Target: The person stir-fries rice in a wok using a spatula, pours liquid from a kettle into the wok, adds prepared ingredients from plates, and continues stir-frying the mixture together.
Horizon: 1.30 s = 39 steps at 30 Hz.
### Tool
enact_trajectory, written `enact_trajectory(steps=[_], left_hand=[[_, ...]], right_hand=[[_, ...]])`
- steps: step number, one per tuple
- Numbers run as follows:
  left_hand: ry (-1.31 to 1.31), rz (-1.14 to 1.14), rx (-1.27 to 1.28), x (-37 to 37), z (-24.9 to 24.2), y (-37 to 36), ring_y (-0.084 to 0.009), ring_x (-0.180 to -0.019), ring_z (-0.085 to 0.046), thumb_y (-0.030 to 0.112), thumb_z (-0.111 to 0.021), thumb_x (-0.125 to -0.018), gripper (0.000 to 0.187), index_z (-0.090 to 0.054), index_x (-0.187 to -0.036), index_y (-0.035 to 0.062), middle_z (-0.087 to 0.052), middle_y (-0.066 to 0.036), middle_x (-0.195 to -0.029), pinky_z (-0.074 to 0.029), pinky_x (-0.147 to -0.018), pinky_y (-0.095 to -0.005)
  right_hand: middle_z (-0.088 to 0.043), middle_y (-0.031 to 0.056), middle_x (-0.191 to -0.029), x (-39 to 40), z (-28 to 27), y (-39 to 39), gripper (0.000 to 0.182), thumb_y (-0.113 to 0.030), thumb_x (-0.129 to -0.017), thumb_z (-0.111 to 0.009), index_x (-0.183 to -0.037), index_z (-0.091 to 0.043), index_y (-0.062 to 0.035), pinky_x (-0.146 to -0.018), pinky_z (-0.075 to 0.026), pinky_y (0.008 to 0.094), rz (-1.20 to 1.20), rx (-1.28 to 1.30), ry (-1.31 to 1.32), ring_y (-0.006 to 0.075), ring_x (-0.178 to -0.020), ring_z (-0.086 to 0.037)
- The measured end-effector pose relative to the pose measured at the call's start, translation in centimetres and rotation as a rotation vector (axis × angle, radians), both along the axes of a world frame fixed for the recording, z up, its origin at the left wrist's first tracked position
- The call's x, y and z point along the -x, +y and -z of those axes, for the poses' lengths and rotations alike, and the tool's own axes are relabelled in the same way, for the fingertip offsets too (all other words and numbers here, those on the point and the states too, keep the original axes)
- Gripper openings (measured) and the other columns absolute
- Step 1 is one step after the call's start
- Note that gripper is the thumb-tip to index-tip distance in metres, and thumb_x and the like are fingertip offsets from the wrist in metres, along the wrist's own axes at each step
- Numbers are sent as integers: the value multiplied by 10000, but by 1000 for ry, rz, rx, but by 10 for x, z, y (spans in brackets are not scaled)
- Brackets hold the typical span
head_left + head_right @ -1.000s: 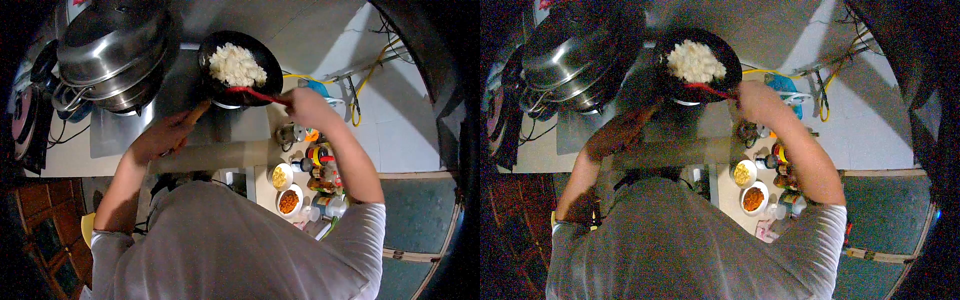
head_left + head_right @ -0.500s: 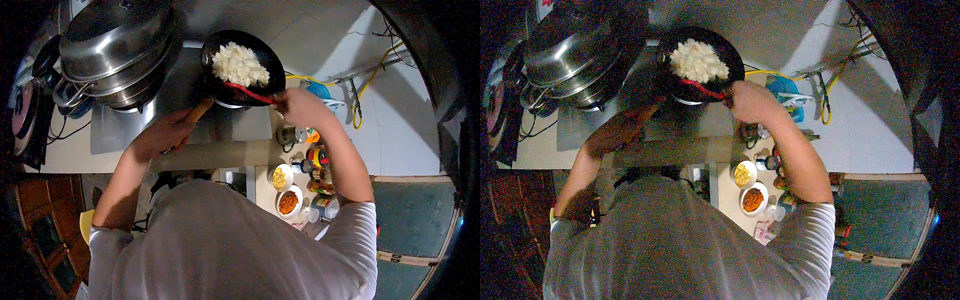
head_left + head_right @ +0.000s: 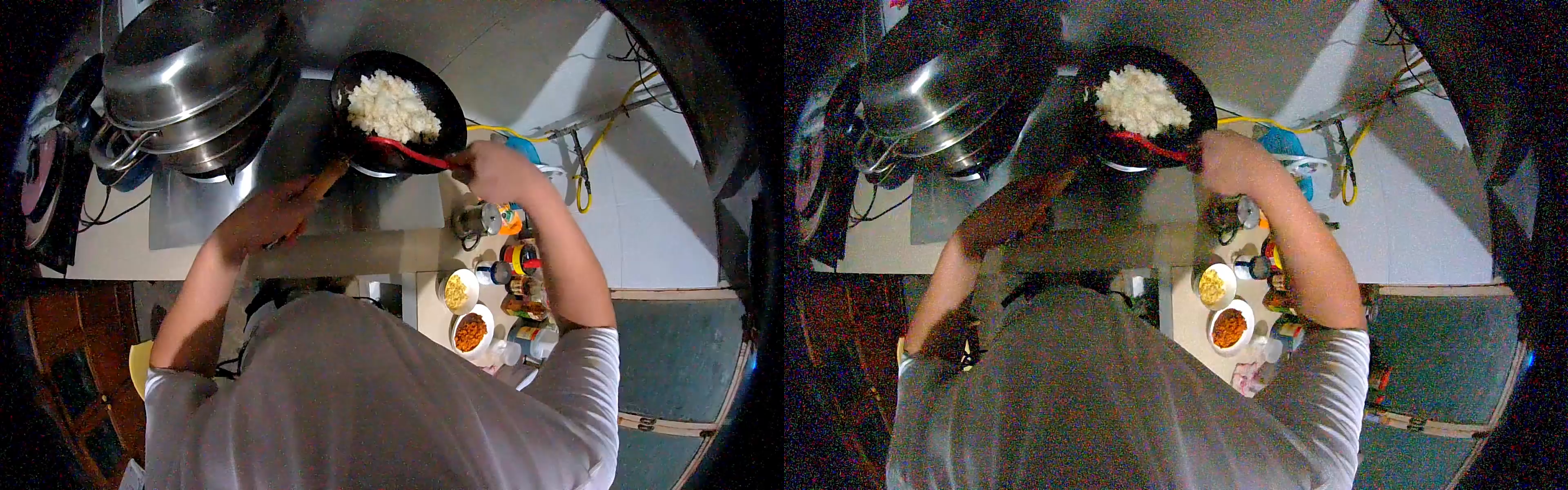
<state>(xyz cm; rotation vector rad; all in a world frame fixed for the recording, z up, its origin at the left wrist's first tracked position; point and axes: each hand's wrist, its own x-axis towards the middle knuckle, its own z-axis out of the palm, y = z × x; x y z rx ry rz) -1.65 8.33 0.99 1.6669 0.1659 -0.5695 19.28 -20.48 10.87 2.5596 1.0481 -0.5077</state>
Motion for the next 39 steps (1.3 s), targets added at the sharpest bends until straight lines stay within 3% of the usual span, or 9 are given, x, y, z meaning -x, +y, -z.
enact_trajectory(steps=[7,10,12,16,23,26,30,32,39], left_hand=[[-56,-97,17,4,-6,-7,-66,-535,-480,442,-511,-983,467,-523,-1360,166,-547,28,-683,-381,-439,-260],[6,-123,62,-3,5,-8,-65,-542,-478,459,-497,-983,472,-533,-1352,168,-539,27,-680,-383,-449,-257],[20,-136,124,-3,13,-5,-66,-541,-478,469,-490,-982,476,-538,-1348,169,-536,26,-677,-383,-453,-256],[84,-91,-43,-7,-37,-15,-82,-536,-488,421,-484,-987,470,-522,-1365,144,-537,10,-676,-406,-478,-262],[-31,-113,139,-8,19,0,-102,-548,-512,385,-474,-1003,443,-515,-1333,92,-540,-7,-676,-432,-498,-280],[-60,5,61,-12,24,6,-105,-570,-526,338,-484,-1004,420,-487,-1335,79,-549,-9,-697,-438,-500,-285],[-46,-17,124,-15,53,1,-105,-579,-530,296,-492,-997,414,-476,-1341,66,-555,-7,-713,-440,-500,-288],[-58,-48,157,-17,61,-1,-105,-570,-524,298,-496,-994,406,-492,-1325,64,-556,-7,-715,-442,-500,-292],[-124,-59,73,-9,22,-14,-100,-548,-499,255,-511,-984,410,-498,-1354,78,-534,1,-669,-405,-476,-267]], right_hand=[[-695,211,-920,-34,-3,-12,299,-224,-898,-608,-1144,-694,-75,-763,-531,440,13,-107,-115,367,-844,-670],[-706,129,-817,-54,-43,-45,338,-229,-913,-618,-1207,-677,-73,-659,-524,336,34,-163,10,216,-684,-660],[-680,30,-760,-61,-69,-41,385,-240,-917,-630,-1269,-651,-84,-497,-439,248,450,-234,250,70,-573,-554],[-633,-15,-698,-85,-87,-17,379,-221,-887,-652,-1249,-664,-108,-370,-266,233,604,-51,330,40,-491,-433],[-604,73,-687,-101,-41,-3,205,-121,-755,-682,-931,-660,-17,-454,-411,328,521,288,210,151,-547,-494],[-648,166,-843,-119,3,-41,298,-83,-674,-699,-962,-646,-26,-657,-509,394,-505,333,98,308,-756,-617],[-656,162,-816,-174,112,-106,217,-128,-785,-665,-971,-660,-17,-659,-510,382,-342,35,-50,315,-709,-617],[-668,166,-828,-140,114,-90,234,-151,-812,-656,-1012,-672,-30,-671,-518,391,63,-206,-82,325,-699,-623],[-674,171,-889,-37,92,-42,359,-149,-812,-647,-1166,-686,-103,-758,-543,452,163,-384,-404,361,-800,-661]])
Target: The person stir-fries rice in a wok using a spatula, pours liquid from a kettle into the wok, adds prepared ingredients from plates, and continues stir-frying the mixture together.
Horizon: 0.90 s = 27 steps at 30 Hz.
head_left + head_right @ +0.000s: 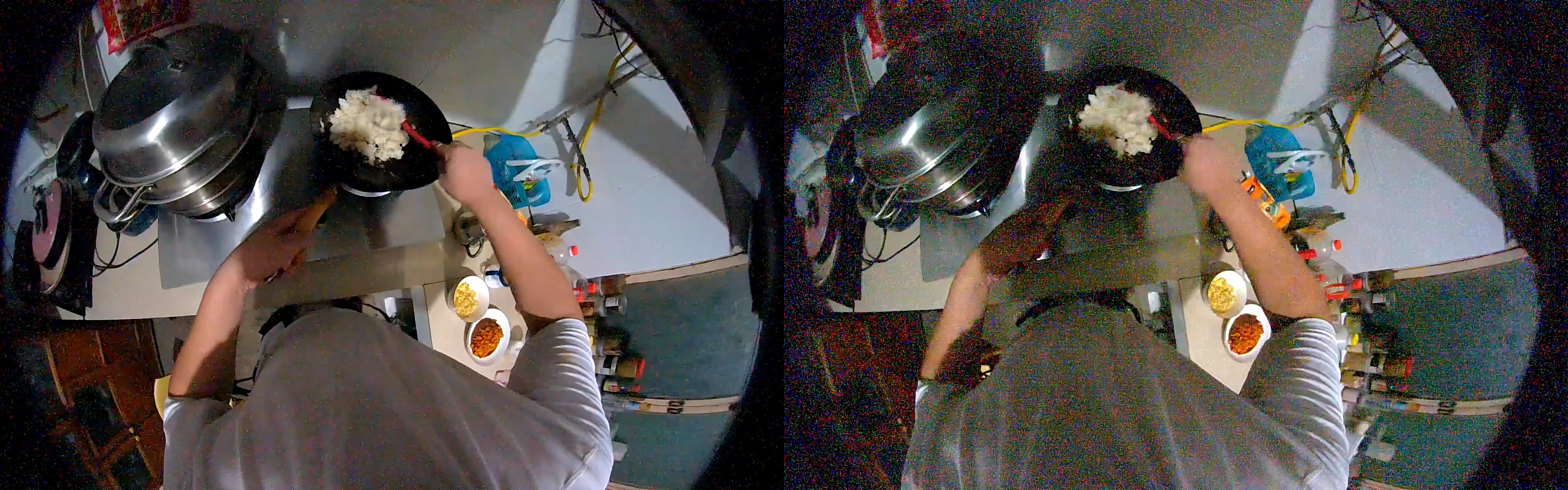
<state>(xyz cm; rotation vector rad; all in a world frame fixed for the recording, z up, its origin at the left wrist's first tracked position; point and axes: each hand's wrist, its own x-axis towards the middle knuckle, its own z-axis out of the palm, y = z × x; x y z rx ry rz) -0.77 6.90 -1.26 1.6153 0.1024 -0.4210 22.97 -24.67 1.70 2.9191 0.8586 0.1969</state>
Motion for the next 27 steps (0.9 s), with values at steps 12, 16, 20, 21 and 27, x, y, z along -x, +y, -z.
enact_trajectory(steps=[12,16,20,21,27], left_hand=[[129,-173,32,8,-20,-32,-76,-533,-482,156,-634,-892,670,-374,-1504,74,-530,16,-698,-390,-484,-222],[162,-139,55,6,-9,-26,-64,-527,-483,159,-651,-883,693,-368,-1512,90,-531,27,-698,-384,-483,-214],[181,-120,61,5,-7,-20,-58,-528,-494,188,-663,-881,702,-370,-1515,113,-537,30,-698,-368,-471,-207],[178,-116,42,6,-12,-22,-55,-527,-496,196,-662,-881,699,-375,-1514,124,-539,28,-698,-363,-466,-204],[187,-118,114,3,7,-22,-55,-525,-492,179,-651,-875,710,-357,-1518,114,-540,19,-700,-367,-467,-200]], right_hand=[[-698,153,-807,-94,-107,-52,323,-79,-768,-646,-1080,-723,-43,-645,-498,352,-165,-11,346,215,-696,-647],[-576,54,-645,-199,-90,-52,149,-52,-714,-644,-852,-698,-33,-510,-371,336,-22,158,589,144,-563,-488],[-514,-6,-638,-254,-28,-38,136,-45,-722,-634,-846,-688,-64,-470,-290,298,257,-126,804,101,-535,-389],[-530,-12,-669,-262,-13,-33,211,-48,-744,-633,-934,-720,-72,-480,-302,283,239,-186,842,94,-552,-398],[-635,-3,-805,-156,-41,-14,403,-29,-850,-588,-1237,-683,-91,-594,-431,295,-290,-250,603,120,-641,-492]])
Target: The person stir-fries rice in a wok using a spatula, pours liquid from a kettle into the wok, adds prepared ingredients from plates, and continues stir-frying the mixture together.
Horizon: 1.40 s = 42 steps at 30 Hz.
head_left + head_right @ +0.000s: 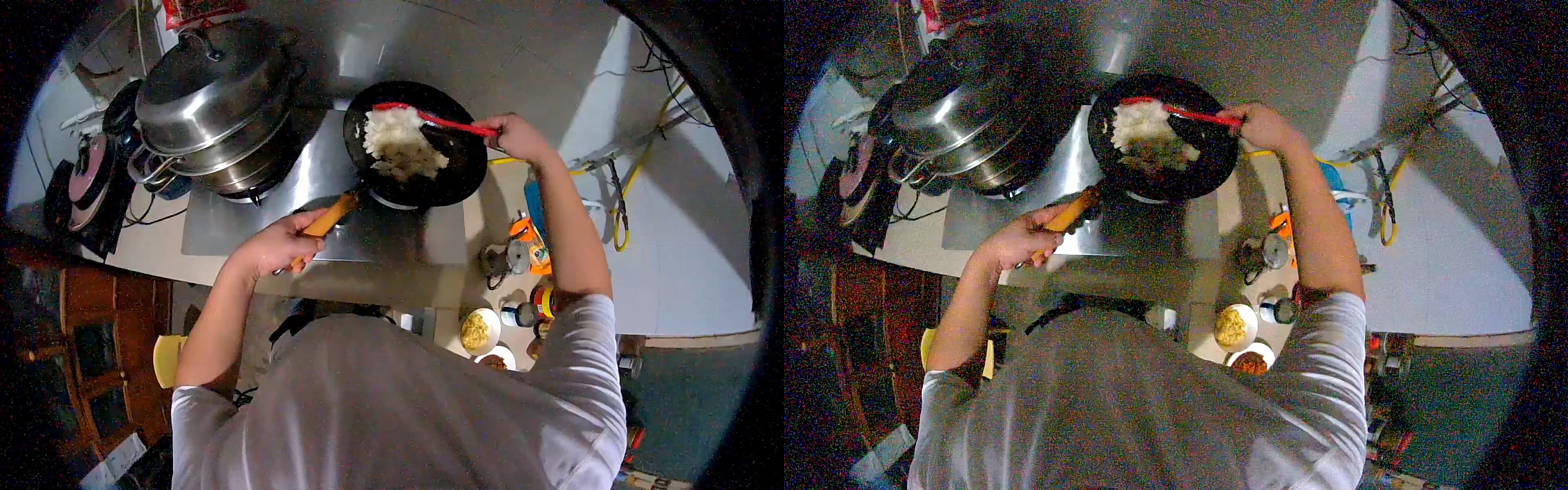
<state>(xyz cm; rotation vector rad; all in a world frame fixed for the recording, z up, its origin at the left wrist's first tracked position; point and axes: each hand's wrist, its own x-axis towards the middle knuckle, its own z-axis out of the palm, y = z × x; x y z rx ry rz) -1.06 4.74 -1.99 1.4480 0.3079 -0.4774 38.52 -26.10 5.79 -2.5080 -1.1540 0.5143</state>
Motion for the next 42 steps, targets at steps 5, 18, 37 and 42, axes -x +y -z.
enact_trajectory(steps=[5,18,37,42], left_hand=[[-27,31,-93,1,-11,-2,-78,-540,-502,146,-628,-870,717,-337,-1524,107,-544,2,-706,-387,-474,-221],[-247,139,-307,-9,42,18,-110,-557,-506,111,-596,-924,601,-380,-1485,87,-559,-8,-717,-412,-478,-266],[25,-50,-18,-1,15,0,-89,-542,-505,312,-548,-995,546,-395,-1499,168,-564,-6,-739,-375,-456,-225],[51,-104,-72,0,0,-12,-76,-535,-472,307,-561,-997,527,-425,-1488,173,-535,14,-722,-391,-478,-205]], right_hand=[[-652,226,-835,156,-38,-3,446,-14,-757,-599,-1188,-670,-105,-713,-503,441,14,92,-239,389,-782,-635],[-707,210,-886,162,-20,4,377,-72,-747,-639,-1117,-709,-51,-673,-536,409,102,324,-379,321,-776,-684],[-591,13,-696,155,34,65,270,-269,-895,-545,-730,-619,-68,-504,-415,285,411,-875,137,124,-571,-523],[-627,39,-712,162,-23,47,262,-248,-891,-549,-710,-606,-69,-494,-428,292,499,-939,370,135,-619,-584]])
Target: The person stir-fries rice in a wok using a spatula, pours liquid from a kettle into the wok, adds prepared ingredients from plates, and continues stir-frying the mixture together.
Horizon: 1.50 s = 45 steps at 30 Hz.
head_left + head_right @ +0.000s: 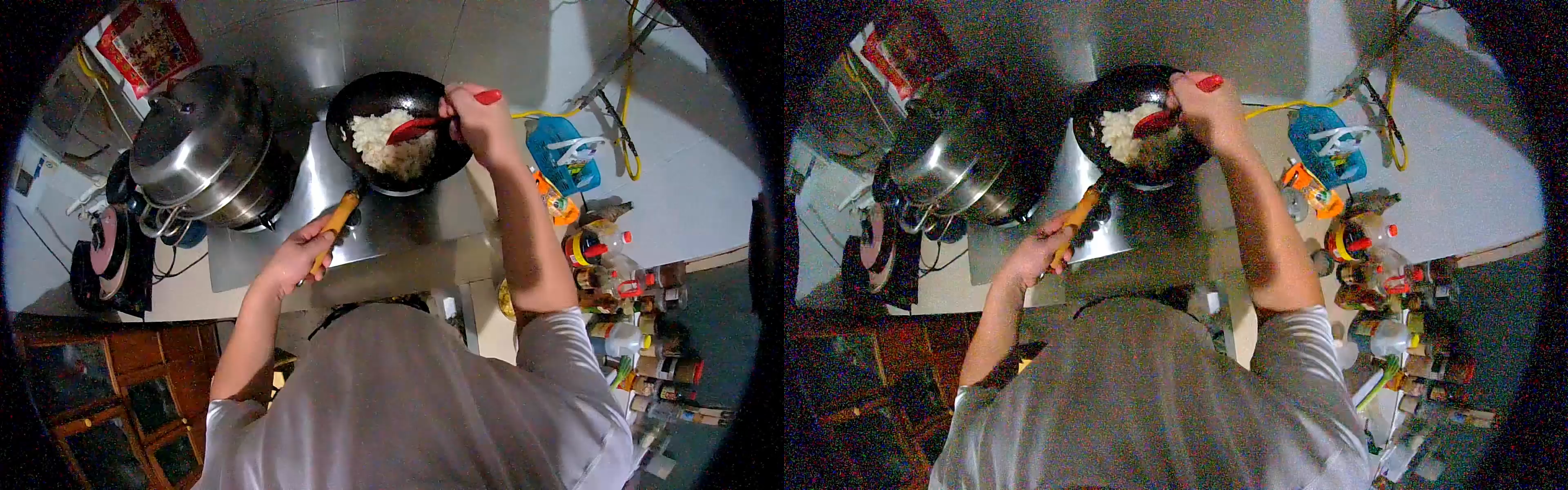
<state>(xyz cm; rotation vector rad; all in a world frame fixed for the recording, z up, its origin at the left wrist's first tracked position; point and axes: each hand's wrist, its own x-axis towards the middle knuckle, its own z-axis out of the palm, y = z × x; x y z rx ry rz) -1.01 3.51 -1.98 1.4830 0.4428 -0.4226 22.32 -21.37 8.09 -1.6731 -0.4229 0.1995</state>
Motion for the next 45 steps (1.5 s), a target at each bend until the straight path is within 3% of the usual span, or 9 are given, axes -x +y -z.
enact_trajectory(steps=[1,3,8,11,16,21,24,27,45], left_hand=[[6,0,-8,-2,-2,0,-76,-535,-472,307,-561,-997,527,-425,-1488,173,-535,14,-722,-391,-478,-205],[2,8,24,-1,-2,-2,-63,-529,-461,296,-561,-997,521,-430,-1488,178,-531,22,-713,-386,-473,-195],[-7,-23,-38,-4,-6,-6,-52,-513,-443,285,-551,-1000,519,-423,-1494,192,-519,33,-684,-370,-457,-184],[-5,13,-23,3,1,-7,-54,-514,-442,278,-548,-999,523,-417,-1500,206,-516,36,-680,-369,-454,-188],[45,13,-47,-3,-15,-10,-62,-498,-449,276,-537,-1000,551,-370,-1522,219,-518,32,-671,-358,-444,-206],[32,20,-40,-2,-19,-15,-57,-502,-434,250,-525,-1003,515,-408,-1503,214,-508,29,-668,-356,-457,-186],[39,23,-8,-1,-22,-14,-55,-503,-427,250,-532,-1000,520,-407,-1504,210,-509,32,-674,-362,-461,-189],[32,29,-21,-2,-17,-13,-53,-505,-422,247,-530,-1001,525,-400,-1508,208,-503,37,-667,-366,-464,-189],[-44,48,-114,0,-6,-3,-69,-546,-467,276,-566,-1001,542,-409,-1494,115,-513,16,-696,-415,-483,-229]], right_hand=[[-632,42,-715,7,-2,-3,250,-238,-885,-558,-706,-606,-71,-500,-439,290,-20,-145,0,135,-627,-593],[-638,19,-728,-23,74,9,181,-223,-863,-601,-776,-650,-72,-543,-480,269,-13,142,-220,129,-627,-595],[-567,23,-594,3,-19,-7,302,-237,-914,-587,-678,-589,-48,-458,-405,285,118,32,-33,124,-489,-530],[-555,25,-569,-23,46,-5,314,-249,-920,-578,-673,-585,-57,-453,-393,281,-11,70,-25,123,-476,-520],[-540,25,-569,-14,-11,-15,312,-239,-911,-560,-668,-587,-45,-454,-393,285,89,73,-48,131,-456,-494],[-551,24,-578,-42,60,3,291,-218,-893,-582,-676,-602,-25,-459,-410,289,-194,141,-303,130,-471,-523],[-577,41,-594,-7,-17,3,247,-197,-871,-606,-702,-611,-17,-473,-427,286,57,71,-53,140,-489,-552],[-569,36,-572,-26,29,29,298,-231,-912,-582,-705,-608,-18,-472,-430,288,-82,82,-187,130,-478,-543],[-585,53,-593,-52,32,65,289,-231,-947,-564,-767,-614,-11,-462,-407,291,81,-43,58,130,-503,-544]])
